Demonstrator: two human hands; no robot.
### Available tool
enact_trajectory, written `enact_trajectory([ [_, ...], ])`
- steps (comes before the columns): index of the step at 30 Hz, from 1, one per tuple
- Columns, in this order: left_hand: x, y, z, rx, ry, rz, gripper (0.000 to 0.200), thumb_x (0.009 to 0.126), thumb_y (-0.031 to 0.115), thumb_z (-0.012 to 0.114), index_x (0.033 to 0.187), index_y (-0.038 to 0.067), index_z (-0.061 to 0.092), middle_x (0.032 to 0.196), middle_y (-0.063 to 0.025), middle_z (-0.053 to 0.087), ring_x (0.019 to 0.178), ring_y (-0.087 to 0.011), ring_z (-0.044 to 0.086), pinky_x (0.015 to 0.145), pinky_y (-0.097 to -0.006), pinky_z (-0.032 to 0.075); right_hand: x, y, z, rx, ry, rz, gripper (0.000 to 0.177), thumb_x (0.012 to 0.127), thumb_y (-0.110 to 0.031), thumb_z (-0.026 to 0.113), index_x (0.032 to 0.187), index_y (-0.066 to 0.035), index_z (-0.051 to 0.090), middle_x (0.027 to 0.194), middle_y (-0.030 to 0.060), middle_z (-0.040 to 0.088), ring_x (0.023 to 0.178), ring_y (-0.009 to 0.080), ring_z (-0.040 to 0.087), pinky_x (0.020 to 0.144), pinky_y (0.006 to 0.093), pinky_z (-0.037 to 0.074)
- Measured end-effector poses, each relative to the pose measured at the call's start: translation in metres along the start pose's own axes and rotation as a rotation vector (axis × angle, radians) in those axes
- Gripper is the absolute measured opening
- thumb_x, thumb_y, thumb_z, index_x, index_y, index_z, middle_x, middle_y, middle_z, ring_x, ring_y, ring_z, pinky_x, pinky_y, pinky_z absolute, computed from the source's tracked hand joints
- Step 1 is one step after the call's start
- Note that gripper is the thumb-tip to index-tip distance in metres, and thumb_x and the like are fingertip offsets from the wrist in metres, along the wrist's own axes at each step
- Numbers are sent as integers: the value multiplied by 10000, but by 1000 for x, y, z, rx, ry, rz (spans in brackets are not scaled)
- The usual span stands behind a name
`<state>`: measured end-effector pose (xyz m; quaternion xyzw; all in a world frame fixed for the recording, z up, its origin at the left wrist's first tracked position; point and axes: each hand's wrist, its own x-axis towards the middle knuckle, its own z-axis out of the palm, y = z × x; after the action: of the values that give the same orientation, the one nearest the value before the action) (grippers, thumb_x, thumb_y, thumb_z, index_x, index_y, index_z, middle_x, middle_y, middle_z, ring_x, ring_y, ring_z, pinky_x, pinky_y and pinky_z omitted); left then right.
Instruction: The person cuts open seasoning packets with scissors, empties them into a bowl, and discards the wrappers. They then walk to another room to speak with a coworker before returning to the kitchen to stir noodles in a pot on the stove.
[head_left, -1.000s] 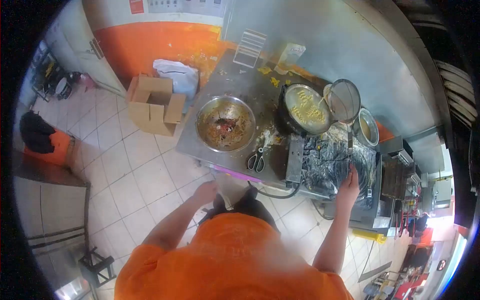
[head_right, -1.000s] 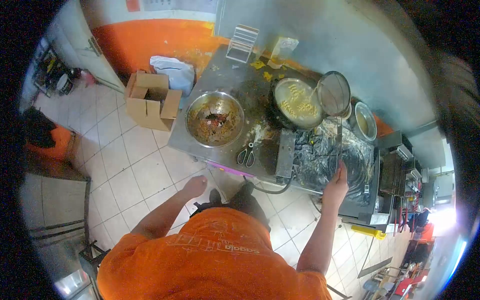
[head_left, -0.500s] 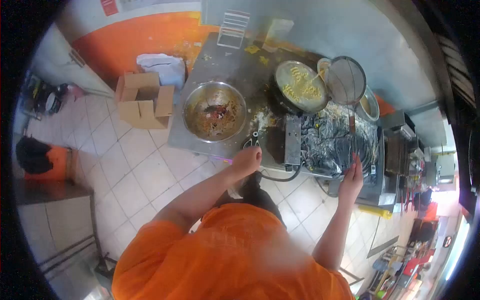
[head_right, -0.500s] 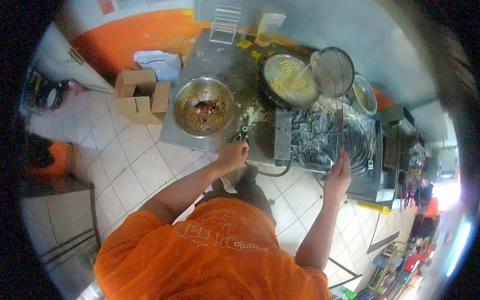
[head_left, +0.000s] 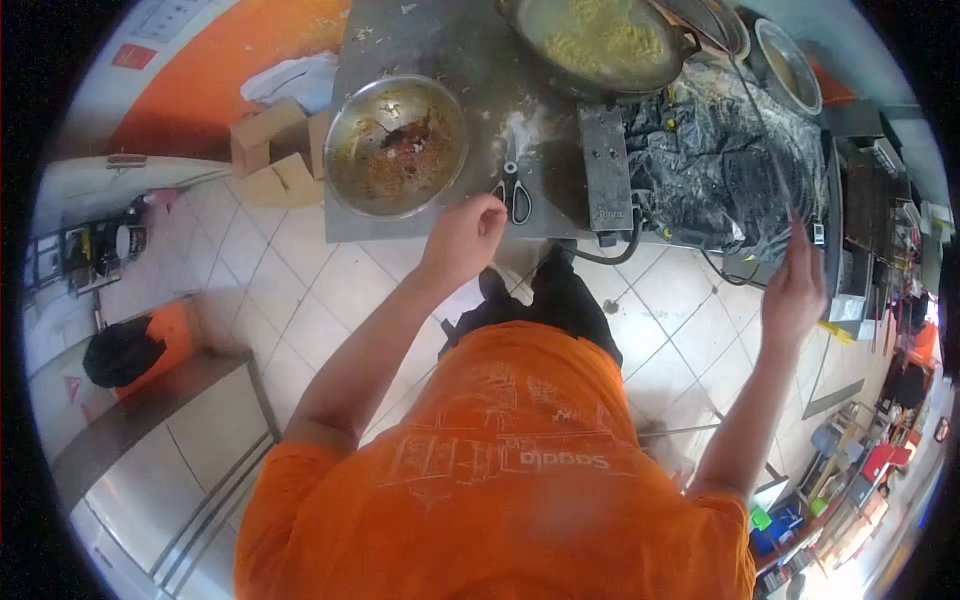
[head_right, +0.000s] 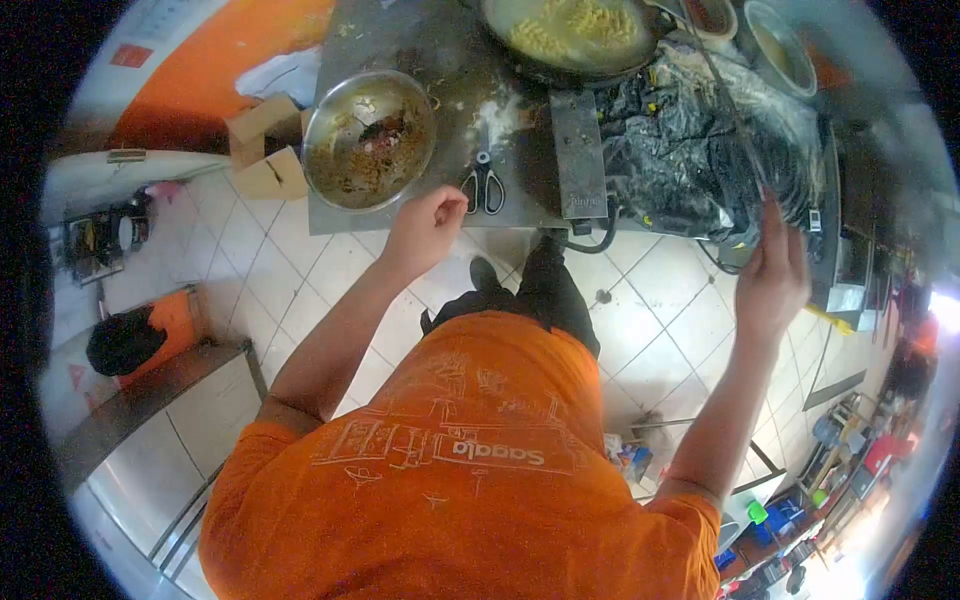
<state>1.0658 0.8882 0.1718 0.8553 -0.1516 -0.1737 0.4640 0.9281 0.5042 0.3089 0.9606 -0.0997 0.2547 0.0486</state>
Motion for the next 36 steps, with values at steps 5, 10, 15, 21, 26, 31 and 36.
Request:
enact_trajectory([
  [5, 29, 31, 6, 144, 53, -33, 154, 914, 155, 636, 1006, 37, 672, 874, -152, 714, 786, -288, 694, 713, -379, 529, 17, 37, 10, 104, 35, -55, 506, 888, 56, 550, 1320, -189, 646, 908, 97, 660, 752, 261, 657, 622, 394, 523],
  [10, 48, 11, 31, 245, 54, -135, 187, 924, 186, 623, 1024, 41, 686, 863, -164, 710, 817, -326, 696, 733, -404, 527, 27, 53, 35, 207, -41, -69, 468, 895, 64, 542, 1307, -132, 645, 934, 102, 675, 761, 249, 667, 628, 375, 528],
  [15, 63, 40, 35, 203, 226, -174, 207, 927, 200, 628, 1027, 26, 680, 881, -170, 716, 839, -306, 705, 746, -379, 531, 32, 68, 66, 355, -155, 17, 410, 962, 22, 523, 1322, -137, 636, 1003, 125, 694, 830, 268, 691, 674, 377, 551],
  [21, 66, 23, 45, 252, 229, -286, 221, 942, 230, 623, 1004, 25, 680, 879, -132, 709, 823, -246, 685, 767, -356, 519, 55, 85, 74, 421, -285, 56, 401, 958, 29, 522, 1308, -123, 643, 1170, 149, 695, 989, 299, 706, 786, 379, 572],
  [26, 59, -1, 73, 329, 39, -303, 206, 940, 232, 619, 973, 36, 674, 899, -150, 711, 846, -282, 691, 775, -368, 522, 57, 95, 86, 448, -167, 21, 368, 980, 5, 513, 1317, -83, 631, 1200, 131, 698, 1037, 275, 704, 831, 367, 567],
  [31, 80, 46, 65, 239, 245, -362, 202, 935, 221, 628, 1002, 41, 691, 888, -160, 708, 845, -286, 693, 774, -363, 523, 63, 106, 86, 523, -181, 141, 361, 957, 34, 536, 1290, -56, 644, 1215, 146, 694, 1124, 287, 676, 925, 367, 548],
  [36, 112, 77, 40, 231, 399, -182, 201, 926, 201, 633, 1020, 32, 690, 883, -150, 715, 848, -267, 698, 768, -361, 527, 71, 116, 92, 568, -53, 132, 326, 960, 35, 545, 1260, -24, 658, 1227, 166, 689, 1122, 256, 674, 933, 338, 529],
])
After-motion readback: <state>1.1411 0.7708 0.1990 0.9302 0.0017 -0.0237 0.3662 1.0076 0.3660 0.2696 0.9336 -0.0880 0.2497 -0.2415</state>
